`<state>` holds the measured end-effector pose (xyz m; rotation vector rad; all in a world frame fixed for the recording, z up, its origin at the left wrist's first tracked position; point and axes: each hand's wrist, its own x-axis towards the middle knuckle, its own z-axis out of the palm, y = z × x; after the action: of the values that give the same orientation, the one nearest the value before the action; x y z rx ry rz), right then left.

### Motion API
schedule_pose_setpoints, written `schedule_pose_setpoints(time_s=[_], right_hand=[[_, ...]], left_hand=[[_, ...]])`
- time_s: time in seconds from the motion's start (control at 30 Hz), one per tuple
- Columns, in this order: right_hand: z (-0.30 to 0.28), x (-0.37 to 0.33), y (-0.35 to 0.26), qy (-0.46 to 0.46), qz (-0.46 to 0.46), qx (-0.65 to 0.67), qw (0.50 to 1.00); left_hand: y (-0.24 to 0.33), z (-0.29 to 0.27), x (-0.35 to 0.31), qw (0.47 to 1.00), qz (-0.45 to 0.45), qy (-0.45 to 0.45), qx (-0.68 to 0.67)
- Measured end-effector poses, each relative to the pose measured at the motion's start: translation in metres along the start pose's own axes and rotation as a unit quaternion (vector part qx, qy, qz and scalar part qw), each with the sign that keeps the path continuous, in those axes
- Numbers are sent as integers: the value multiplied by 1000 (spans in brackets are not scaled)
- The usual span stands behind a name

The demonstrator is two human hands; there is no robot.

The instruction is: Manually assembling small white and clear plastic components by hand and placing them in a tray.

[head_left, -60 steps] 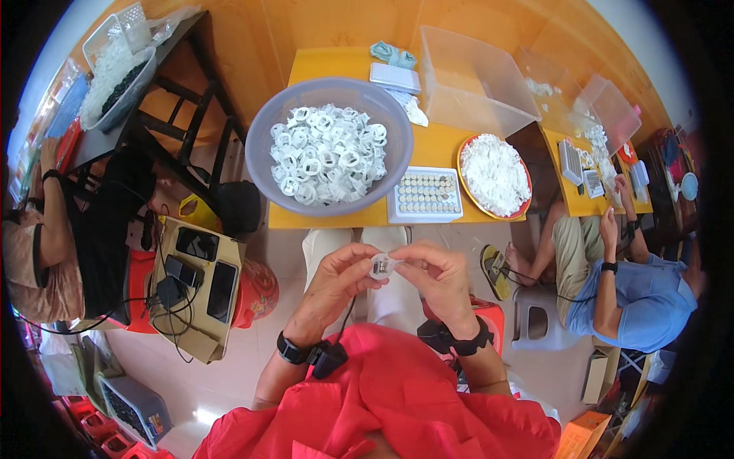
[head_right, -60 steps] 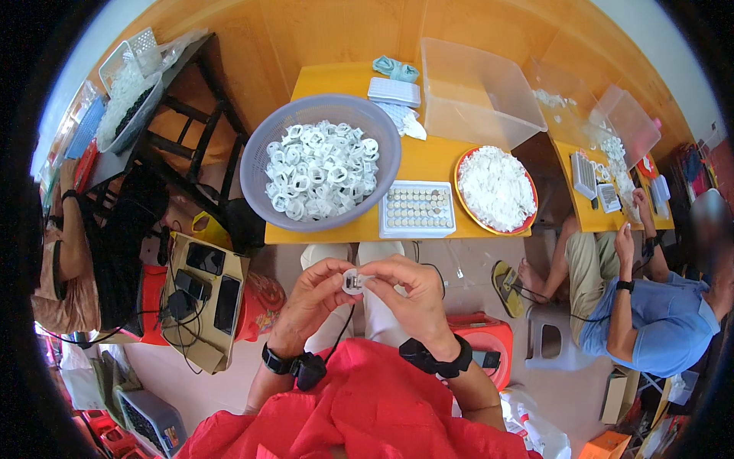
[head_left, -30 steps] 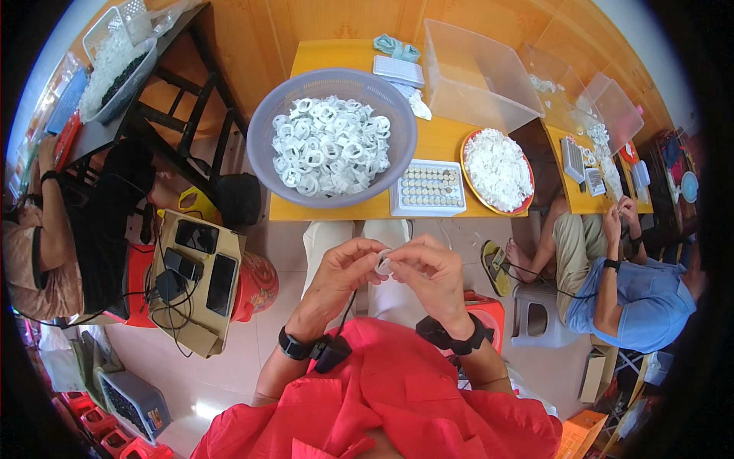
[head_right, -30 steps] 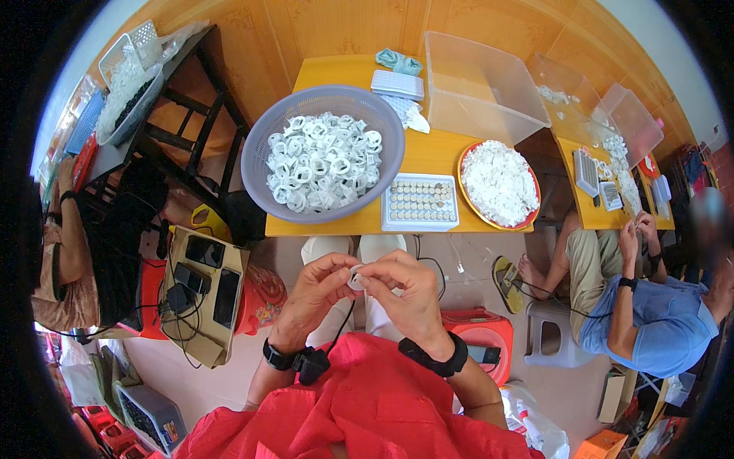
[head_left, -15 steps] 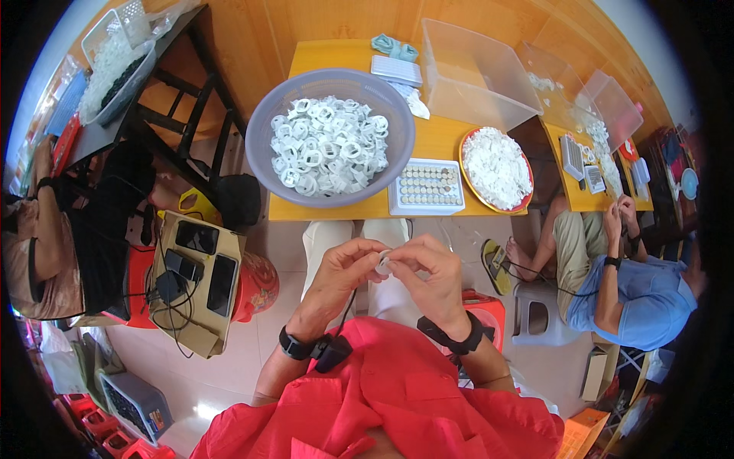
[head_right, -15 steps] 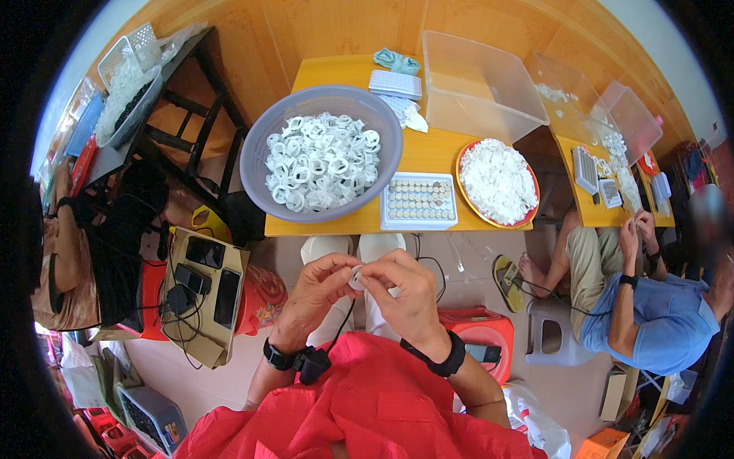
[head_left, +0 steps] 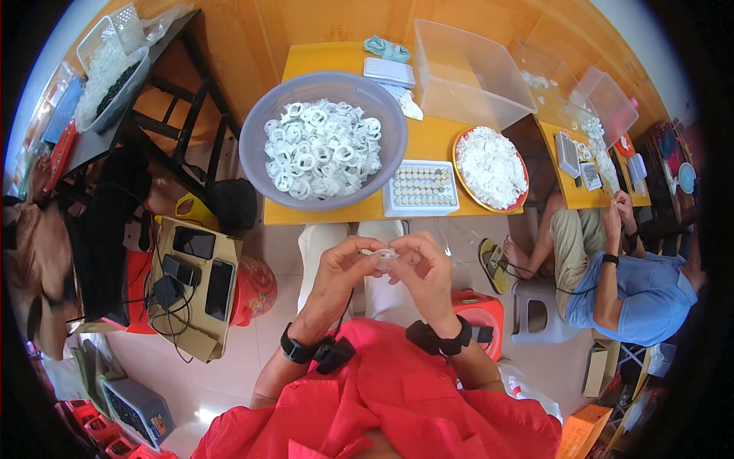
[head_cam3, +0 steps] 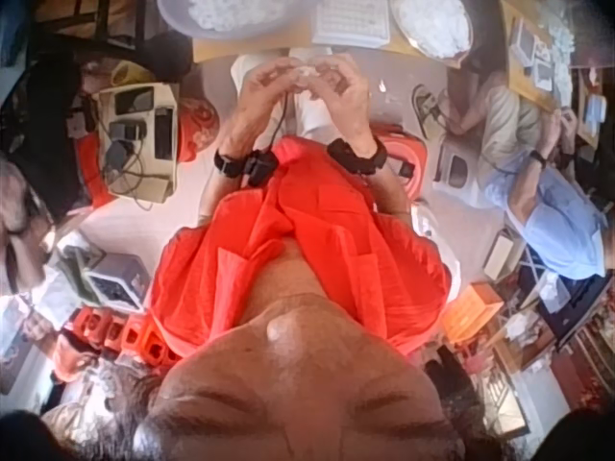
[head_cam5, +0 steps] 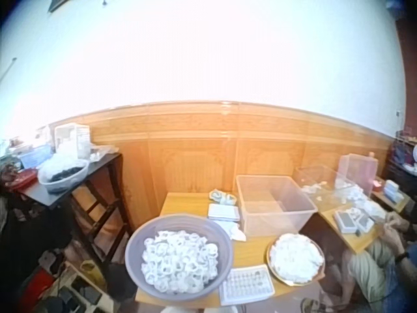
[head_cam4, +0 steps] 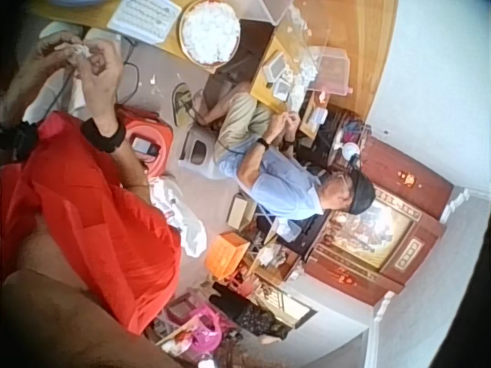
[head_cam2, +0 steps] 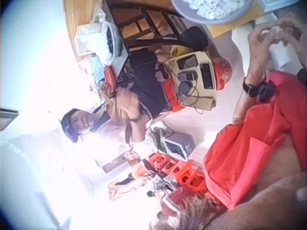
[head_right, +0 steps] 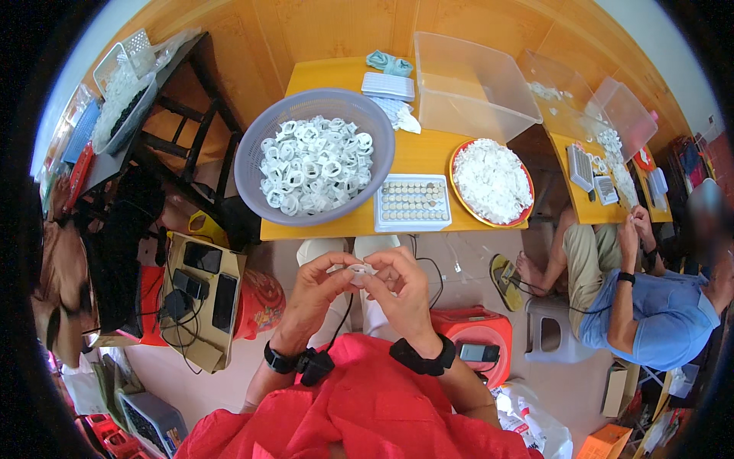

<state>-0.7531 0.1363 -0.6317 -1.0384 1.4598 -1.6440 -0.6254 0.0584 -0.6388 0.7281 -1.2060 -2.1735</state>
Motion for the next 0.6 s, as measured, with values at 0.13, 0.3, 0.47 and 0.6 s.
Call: schedule_pose_setpoints(time_s=[0.13, 0.3, 0.47, 0.6], right_hand=[[0, -1, 2, 2, 84, 88, 993], [1, 1, 1, -5, 105, 87, 991], [3, -1, 4, 3, 82, 76, 994], [6, -1, -4, 26, 98, 111, 989]], left_hand=[[3, 7, 0, 999, 25, 14, 33], [0, 9, -1, 994, 61, 27, 81], [-1, 13, -2, 987, 103, 46, 113], [-2, 13, -2, 987, 105, 43, 112]])
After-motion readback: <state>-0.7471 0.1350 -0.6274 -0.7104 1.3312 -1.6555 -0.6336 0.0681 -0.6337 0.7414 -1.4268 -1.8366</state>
